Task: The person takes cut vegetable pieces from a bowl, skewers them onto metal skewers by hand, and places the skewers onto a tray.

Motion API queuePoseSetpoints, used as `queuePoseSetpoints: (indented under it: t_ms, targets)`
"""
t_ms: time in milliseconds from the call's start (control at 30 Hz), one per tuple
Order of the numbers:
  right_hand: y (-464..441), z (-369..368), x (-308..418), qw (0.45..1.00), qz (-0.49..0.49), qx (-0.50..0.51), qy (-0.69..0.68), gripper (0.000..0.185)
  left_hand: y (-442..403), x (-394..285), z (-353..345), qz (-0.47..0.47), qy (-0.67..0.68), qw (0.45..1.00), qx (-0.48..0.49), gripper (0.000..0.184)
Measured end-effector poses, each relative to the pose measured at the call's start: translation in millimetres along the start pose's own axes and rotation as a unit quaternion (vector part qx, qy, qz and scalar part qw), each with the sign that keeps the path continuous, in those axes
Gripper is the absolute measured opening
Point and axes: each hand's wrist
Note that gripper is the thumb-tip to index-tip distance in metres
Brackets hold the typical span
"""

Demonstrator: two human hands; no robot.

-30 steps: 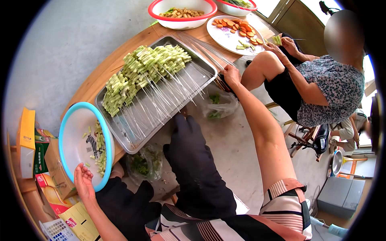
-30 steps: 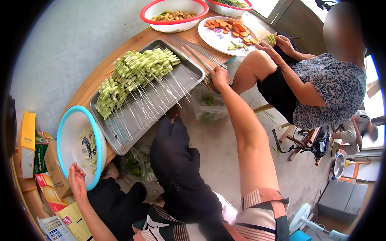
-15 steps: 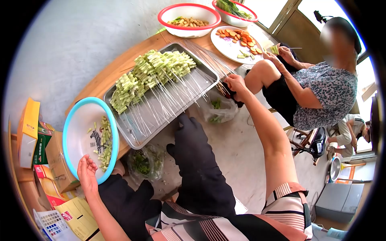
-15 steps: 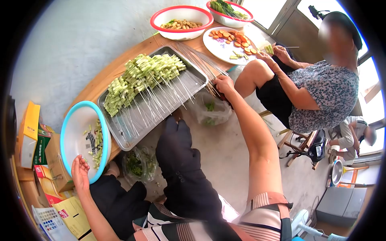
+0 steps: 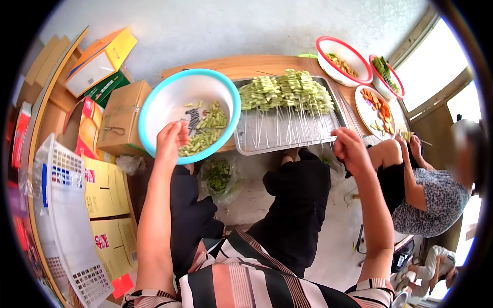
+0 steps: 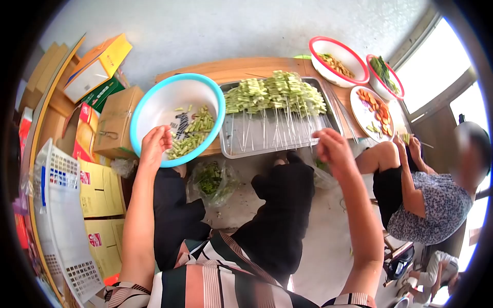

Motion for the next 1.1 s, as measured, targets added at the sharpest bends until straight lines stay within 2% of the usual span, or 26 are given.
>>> queuePoseSetpoints:
  t_ms: [133, 200, 333, 433, 567, 800, 1000, 1100]
  targets:
    - [5.6, -100.6, 21.7, 0.989, -0.011, 0.141, -0.040, 0.020, 3.9, -7.8, -5.4, 0.011, -0.016, 0.999, 0.029, 0.024]
    - [-1.9, -152.2, 12.5, 0.980, -0.027, 0.190, -0.053, 0.020, 9.6, -14.9, -14.6, 0.075, -0.025, 0.995, 0.053, 0.027]
    - [-9.0, -249.2, 4.1, 0.967, -0.042, 0.241, -0.075, 0.019, 18.5, -20.2, -35.7, 0.167, -0.008, 0.983, 0.077, 0.027]
    - [-10.8, -294.6, 9.0, 0.962, -0.045, 0.258, -0.080, 0.021, 3.5, -12.2, -19.2, 0.138, 0.030, 0.985, 0.099, 0.023]
    - [-14.4, -315.3, 19.8, 0.962, -0.016, 0.267, -0.049, 0.025, -12.9, -19.8, -3.4, 0.134, 0.034, 0.989, 0.055, 0.018]
    - [-27.9, -311.7, 18.3, 0.963, 0.013, 0.262, 0.058, 0.029, -22.4, -27.3, 6.7, 0.161, -0.003, 0.984, 0.081, 0.020]
    - [-16.0, -304.1, 23.6, 0.974, 0.012, 0.228, 0.012, 0.025, -19.2, -19.8, 2.7, 0.156, -0.006, 0.985, 0.077, 0.021]
    - [-12.6, -294.5, 26.9, 0.974, 0.046, 0.216, 0.057, 0.024, -13.4, -25.2, -3.4, 0.148, -0.009, 0.985, 0.087, 0.021]
Point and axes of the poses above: each hand's wrist, its own y-axis away from the middle knuckle, its own z-axis out of the back of the hand, x = y × z, and after that the axes turned 14 degrees about y, right-handed
